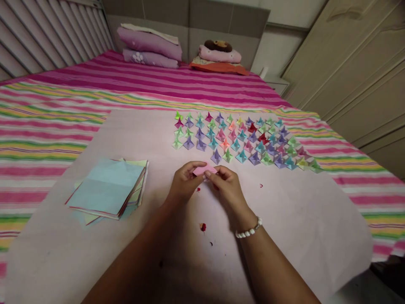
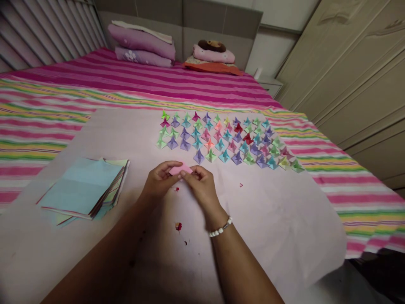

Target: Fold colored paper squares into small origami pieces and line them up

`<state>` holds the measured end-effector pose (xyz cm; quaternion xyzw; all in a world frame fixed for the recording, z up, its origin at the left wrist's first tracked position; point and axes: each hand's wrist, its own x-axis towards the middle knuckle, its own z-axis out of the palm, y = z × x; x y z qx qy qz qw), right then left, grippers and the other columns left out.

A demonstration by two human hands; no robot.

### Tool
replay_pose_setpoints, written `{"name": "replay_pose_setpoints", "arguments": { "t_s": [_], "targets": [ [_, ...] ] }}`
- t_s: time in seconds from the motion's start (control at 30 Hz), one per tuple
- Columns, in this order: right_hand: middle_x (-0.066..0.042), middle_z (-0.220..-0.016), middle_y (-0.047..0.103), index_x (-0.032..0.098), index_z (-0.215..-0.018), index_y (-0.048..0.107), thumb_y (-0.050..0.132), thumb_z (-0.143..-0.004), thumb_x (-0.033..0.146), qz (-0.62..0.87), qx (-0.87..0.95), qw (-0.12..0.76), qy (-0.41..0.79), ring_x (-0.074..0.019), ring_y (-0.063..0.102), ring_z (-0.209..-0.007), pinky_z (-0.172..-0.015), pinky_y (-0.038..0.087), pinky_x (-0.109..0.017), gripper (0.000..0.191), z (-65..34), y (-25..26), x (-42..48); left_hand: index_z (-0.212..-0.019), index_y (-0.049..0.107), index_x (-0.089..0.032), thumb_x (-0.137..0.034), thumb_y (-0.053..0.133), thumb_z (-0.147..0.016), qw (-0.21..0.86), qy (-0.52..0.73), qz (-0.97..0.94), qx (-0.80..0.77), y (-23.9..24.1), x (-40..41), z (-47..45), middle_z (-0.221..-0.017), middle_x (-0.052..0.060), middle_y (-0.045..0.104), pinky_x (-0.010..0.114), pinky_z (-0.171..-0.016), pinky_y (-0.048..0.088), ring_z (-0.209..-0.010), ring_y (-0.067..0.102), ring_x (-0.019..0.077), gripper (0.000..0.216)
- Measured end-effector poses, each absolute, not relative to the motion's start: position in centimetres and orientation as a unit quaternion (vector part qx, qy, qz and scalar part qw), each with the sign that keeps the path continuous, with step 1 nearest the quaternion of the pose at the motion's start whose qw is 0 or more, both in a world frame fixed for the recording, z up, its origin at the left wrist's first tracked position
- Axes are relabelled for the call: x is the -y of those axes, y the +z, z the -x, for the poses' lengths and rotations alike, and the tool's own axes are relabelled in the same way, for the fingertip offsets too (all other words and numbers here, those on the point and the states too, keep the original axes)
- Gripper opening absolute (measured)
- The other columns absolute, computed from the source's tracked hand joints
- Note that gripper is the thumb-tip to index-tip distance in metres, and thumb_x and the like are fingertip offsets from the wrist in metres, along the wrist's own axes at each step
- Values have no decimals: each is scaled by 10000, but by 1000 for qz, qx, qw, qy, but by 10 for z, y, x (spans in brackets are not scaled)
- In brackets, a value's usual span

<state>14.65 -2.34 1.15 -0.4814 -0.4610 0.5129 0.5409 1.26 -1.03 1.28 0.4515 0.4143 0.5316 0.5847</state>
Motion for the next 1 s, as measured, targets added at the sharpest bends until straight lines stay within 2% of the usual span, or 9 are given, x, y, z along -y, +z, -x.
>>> {"name": "replay_pose_setpoints", "arguments": {
  "t_s": [0.07,0.13,0.33,0.53,0.6,0.73,0.8,0.9,1.0],
  "targets": [
    [73,-467,454,186,-612,613,796,-633,423,482,442,560,509,-76,320,-439,-451,220,-238,300,-147,12,23,-1047,616,-157,-261,822,-565,592,549,-431,-403,8,8,-13,-839,42,722,266,-662,500,-693,657,150,534],
    [81,-451,430,190,-585,584,803,-624,396,479,428,574,508,-72,308,-435,-452,213,-236,304,-147,13,24,-1090,558,-153,-256,853,-533,598,565,-402,-401,3,6,-12,-850,45,718,280,-708,507,-728,670,157,638],
    [68,-449,436,187,-580,592,749,-680,397,473,436,569,512,-83,340,-454,-469,241,-238,281,-149,16,24,-1023,582,-128,-310,850,-577,623,565,-362,-403,-4,0,-6,-700,6,689,267,-683,491,-617,634,118,551],
    [62,-438,428,186,-600,627,708,-704,404,479,438,574,500,-93,346,-446,-473,249,-253,255,-149,17,23,-1066,587,-142,-295,856,-575,629,583,-332,-391,1,2,-9,-752,13,713,273,-734,489,-682,649,122,580],
    [63,-437,426,191,-598,623,707,-713,405,478,436,584,491,-96,348,-447,-474,252,-255,257,-149,18,24,-1003,615,-144,-276,871,-544,652,560,-336,-385,2,4,-12,-767,17,715,274,-742,489,-703,652,125,542],
    [57,-464,464,198,-634,651,702,-750,386,467,438,595,486,-102,375,-470,-494,286,-255,227,-149,15,24,-743,639,-127,-325,869,-543,698,511,-318,-388,3,8,-16,-719,26,692,259,-708,489,-684,644,122,363],
    [30,-560,555,205,-706,694,672,-790,389,444,436,605,497,-118,461,-549,-550,352,-257,203,-149,12,23,-741,650,-130,-329,865,-553,712,519,-287,-378,4,7,-15,-711,19,682,236,-684,485,-671,634,107,348],
    [-25,-862,691,231,-901,741,625,-828,371,390,418,620,537,-170,588,-817,-723,440,-288,196,-149,8,21,-772,660,-127,-288,868,-559,749,513,-249,-338,6,6,-13,-671,-8,638,189,-616,461,-610,583,66,339],
    [-39,-1033,705,240,-982,740,695,-741,286,355,379,605,603,-201,601,-955,-830,458,-315,250,-148,8,21,-786,661,-128,-247,863,-578,809,457,-228,-290,10,8,-12,-644,-31,580,165,-574,434,-567,522,39,314]
  ]
}}
